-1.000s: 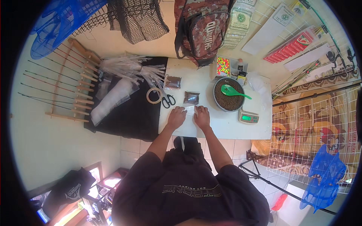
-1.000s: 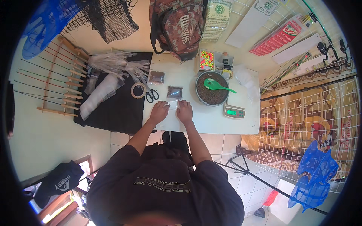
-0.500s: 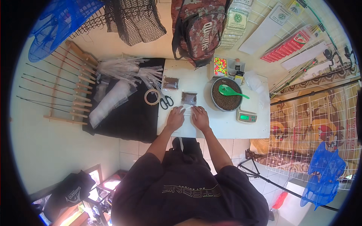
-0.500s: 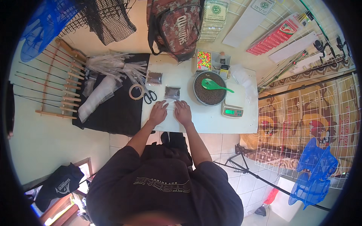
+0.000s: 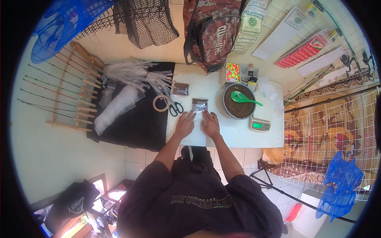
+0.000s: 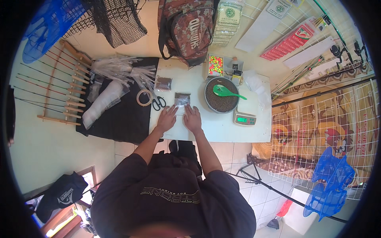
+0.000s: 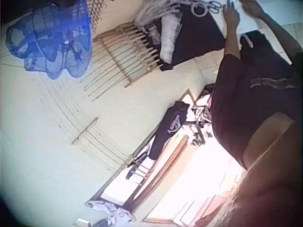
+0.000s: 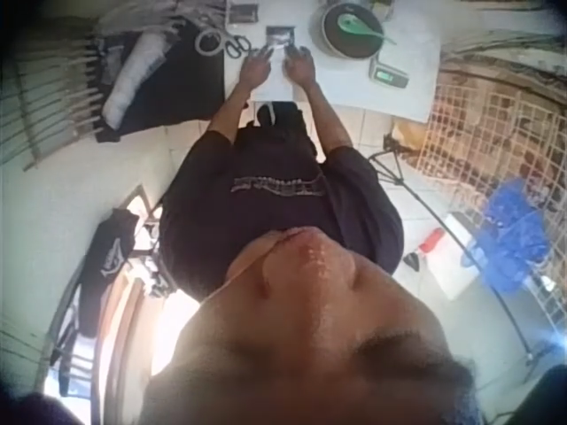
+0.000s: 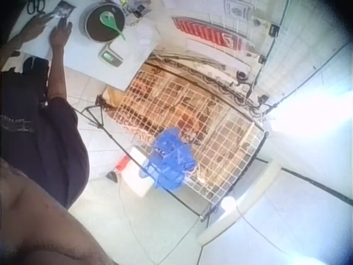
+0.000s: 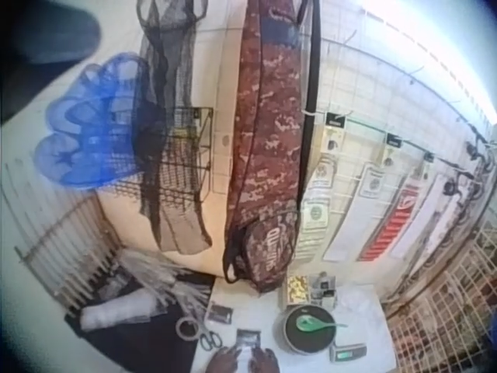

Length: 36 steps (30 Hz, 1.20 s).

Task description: The recorder is scooping fish bait pellets into a small plastic bag, weighing the bag on a digital scale, and sealing it with tape.

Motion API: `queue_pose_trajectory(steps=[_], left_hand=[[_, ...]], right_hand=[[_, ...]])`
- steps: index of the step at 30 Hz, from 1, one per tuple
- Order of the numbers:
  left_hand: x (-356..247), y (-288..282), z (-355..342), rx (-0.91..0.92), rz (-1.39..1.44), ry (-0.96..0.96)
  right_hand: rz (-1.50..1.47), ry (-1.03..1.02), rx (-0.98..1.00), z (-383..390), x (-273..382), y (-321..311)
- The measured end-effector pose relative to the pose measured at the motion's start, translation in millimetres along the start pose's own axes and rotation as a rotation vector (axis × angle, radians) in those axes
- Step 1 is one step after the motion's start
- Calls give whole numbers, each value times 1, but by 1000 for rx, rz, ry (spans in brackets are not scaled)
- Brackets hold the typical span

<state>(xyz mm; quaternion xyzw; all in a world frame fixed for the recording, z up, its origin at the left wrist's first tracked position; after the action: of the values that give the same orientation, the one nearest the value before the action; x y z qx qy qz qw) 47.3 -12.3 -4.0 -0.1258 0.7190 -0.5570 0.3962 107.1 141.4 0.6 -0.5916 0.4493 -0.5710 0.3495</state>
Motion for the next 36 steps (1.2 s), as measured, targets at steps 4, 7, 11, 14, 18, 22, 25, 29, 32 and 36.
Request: queue_pose_trajectory(steps=[4,7,11,14,18,22,25,29,32,36], left_hand=[[-1,-8,-4,2,29,-1],[1,-5,-8,-42,51,10],[2,-3,-13,-47,83,18],[2,-3,-18,7,84,-12],[2,-6,-21,-2,81,20],[5,-2,-26,5,62,49],[6,-5,-26,12,55,33],[5,-6,-28,6,66,27],[7,-7,-27,-12,82,8],[10,-7,-27,-48,109,20]], right_hand=[[-7,-1,-7,-5,0,0],[5,0,-16,-7,1,-2],[-2,-2,-62,-10,1,-2],[-8,47,-32,-11,1,-4],[1,43,-26,-11,-2,-2],[-10,43,-8,-12,-9,2],[1,39,-2,-16,-8,1],[6,44,6,-19,-10,1],[-9,37,13,-21,-7,-2],[-9,21,-11,-21,-9,-3]])
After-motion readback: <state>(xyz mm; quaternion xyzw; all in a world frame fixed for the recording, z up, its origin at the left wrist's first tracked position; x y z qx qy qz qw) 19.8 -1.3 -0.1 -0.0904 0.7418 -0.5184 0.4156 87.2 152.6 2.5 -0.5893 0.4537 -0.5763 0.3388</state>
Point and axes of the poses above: each hand's wrist, its own z-axis away from the middle knuckle, its own y-axis out of the palm, x = y × z, the point moved 2 cm from there along -z, towards the middle knuckle, and after that the axes turned 2 degrees about z, right-handed, at the moved point
